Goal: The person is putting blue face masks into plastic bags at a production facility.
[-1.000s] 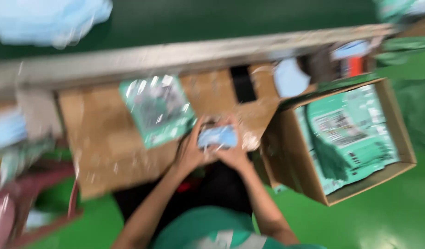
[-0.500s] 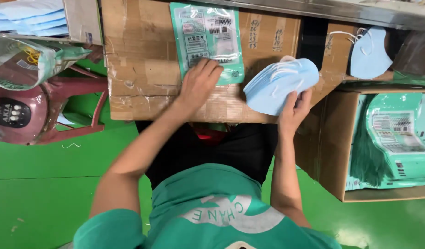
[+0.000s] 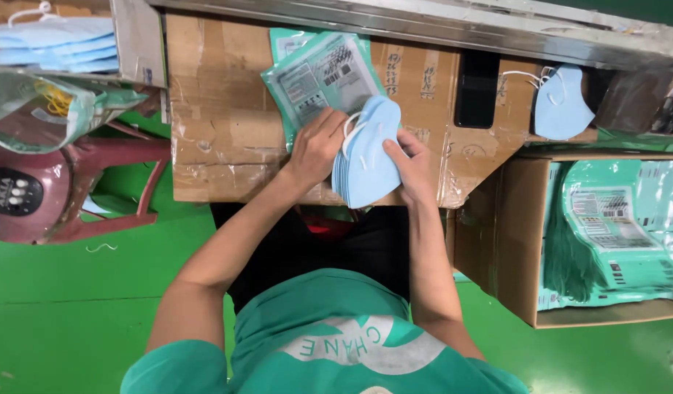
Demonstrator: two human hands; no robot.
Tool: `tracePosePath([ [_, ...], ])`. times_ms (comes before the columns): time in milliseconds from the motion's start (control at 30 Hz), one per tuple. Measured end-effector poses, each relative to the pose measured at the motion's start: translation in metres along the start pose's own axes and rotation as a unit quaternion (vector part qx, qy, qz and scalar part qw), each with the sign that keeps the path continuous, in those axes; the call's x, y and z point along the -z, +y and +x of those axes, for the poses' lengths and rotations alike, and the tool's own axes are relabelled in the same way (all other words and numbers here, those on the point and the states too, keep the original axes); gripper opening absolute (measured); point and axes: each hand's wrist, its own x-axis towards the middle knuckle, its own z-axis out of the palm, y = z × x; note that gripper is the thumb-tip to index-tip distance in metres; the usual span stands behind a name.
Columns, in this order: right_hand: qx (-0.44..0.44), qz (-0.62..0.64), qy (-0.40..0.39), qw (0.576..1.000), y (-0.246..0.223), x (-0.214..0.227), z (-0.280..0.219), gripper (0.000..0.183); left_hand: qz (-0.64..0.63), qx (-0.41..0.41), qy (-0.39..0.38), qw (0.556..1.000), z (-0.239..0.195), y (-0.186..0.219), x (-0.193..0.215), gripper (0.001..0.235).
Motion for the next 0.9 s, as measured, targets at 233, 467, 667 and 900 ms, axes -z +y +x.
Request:
tracePosePath([
  [233,0.151,-0.333,-0.017,0.931,-0.027,-0.011,-0.021,0.019,-0.008,-0.030,0.065,0.997,0.010,0.027,0.010,0.010],
  [467,0.108,-0.158,0.083,0.978,-0.023,0.001,-0.025,0.021,-0.138,0.091,0.141,0.976,-0.006,0.065,0.022,0.024],
  [667,0.073,-0.195,0.012,0.978,-0.038,-0.003,-0.020,0.038,-0.465,0.542,-0.016,0.699,-0.037,0.048,-0.022,0.040],
  [900,0.038,0.084,0.135,0.987,-0.011,-0.014,-0.036,0.047,-0.390,0.377,0.106,0.833,-0.026,0.067,-0.026,0.036],
])
